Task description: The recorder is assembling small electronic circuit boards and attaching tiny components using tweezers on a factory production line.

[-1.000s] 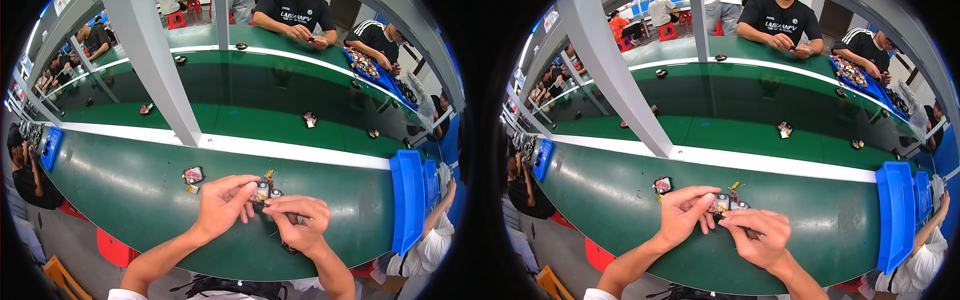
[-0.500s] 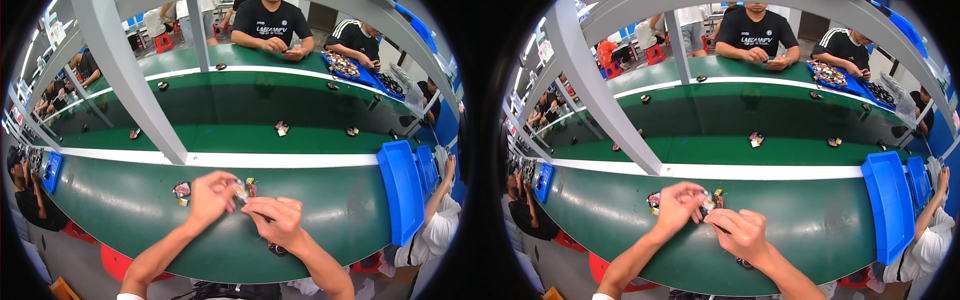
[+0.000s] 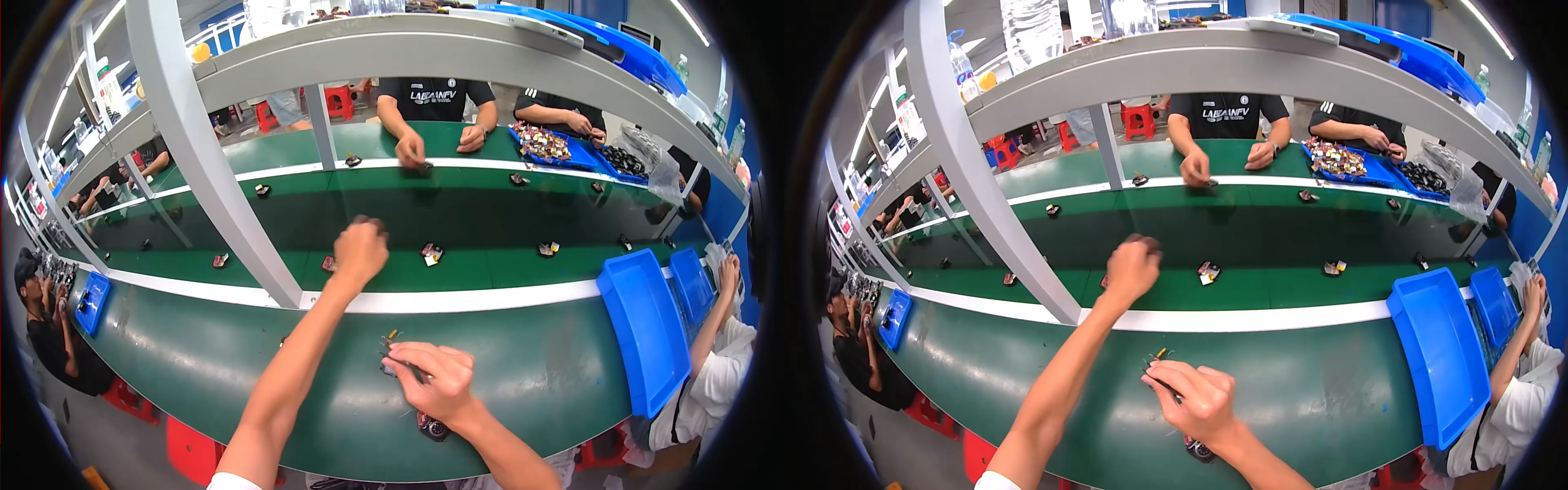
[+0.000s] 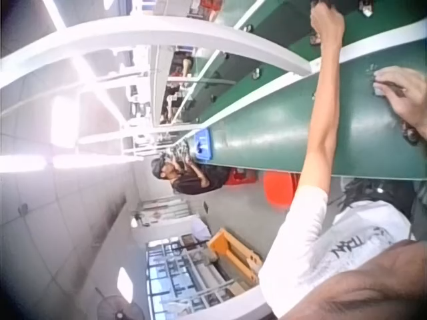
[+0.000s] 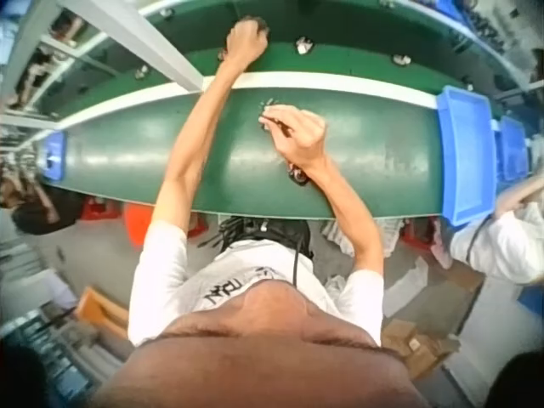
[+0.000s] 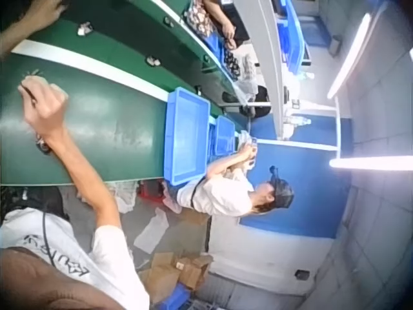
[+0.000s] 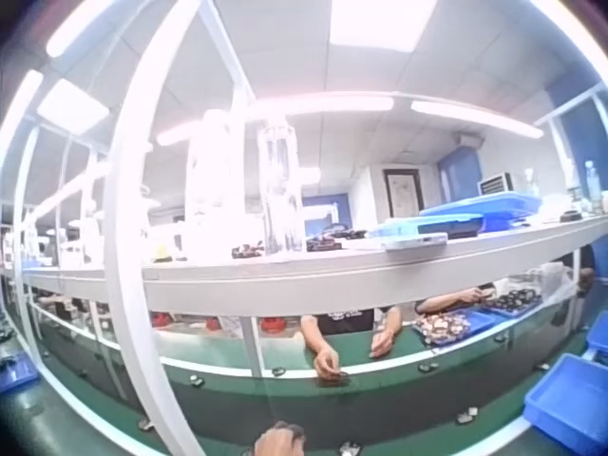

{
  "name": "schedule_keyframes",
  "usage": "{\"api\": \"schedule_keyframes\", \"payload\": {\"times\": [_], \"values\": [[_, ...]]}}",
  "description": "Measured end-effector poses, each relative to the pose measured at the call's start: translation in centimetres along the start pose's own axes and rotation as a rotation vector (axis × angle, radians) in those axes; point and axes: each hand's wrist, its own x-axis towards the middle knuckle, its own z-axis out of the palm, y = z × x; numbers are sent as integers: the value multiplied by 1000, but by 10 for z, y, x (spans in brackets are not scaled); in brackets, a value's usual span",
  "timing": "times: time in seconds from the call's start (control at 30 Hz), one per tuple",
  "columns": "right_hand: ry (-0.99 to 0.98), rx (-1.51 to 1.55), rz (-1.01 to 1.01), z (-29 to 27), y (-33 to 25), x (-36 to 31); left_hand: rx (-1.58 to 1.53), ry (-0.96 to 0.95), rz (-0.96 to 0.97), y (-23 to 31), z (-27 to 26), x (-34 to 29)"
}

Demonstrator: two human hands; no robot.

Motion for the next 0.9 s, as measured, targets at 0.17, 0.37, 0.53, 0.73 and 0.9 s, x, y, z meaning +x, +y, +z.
{"api": "schedule_keyframes", "payload": {"times": [0.17,0.37,0.53,0.73,0.9], "values": [[-55,13,2,4,0,-4,-596,-438,-382,26,53,21],[-26,46,10,4,-3,0,-454,-466,-421,32,56,24],[-55,111,128,3,-10,1,-470,-392,-433,28,27,11],[33,363,591,-6,-8,2,-582,-342,-382,35,-48,-66],[57,593,838,-9,-1,2,-767,-337,-567,49,-109,-140]]}}
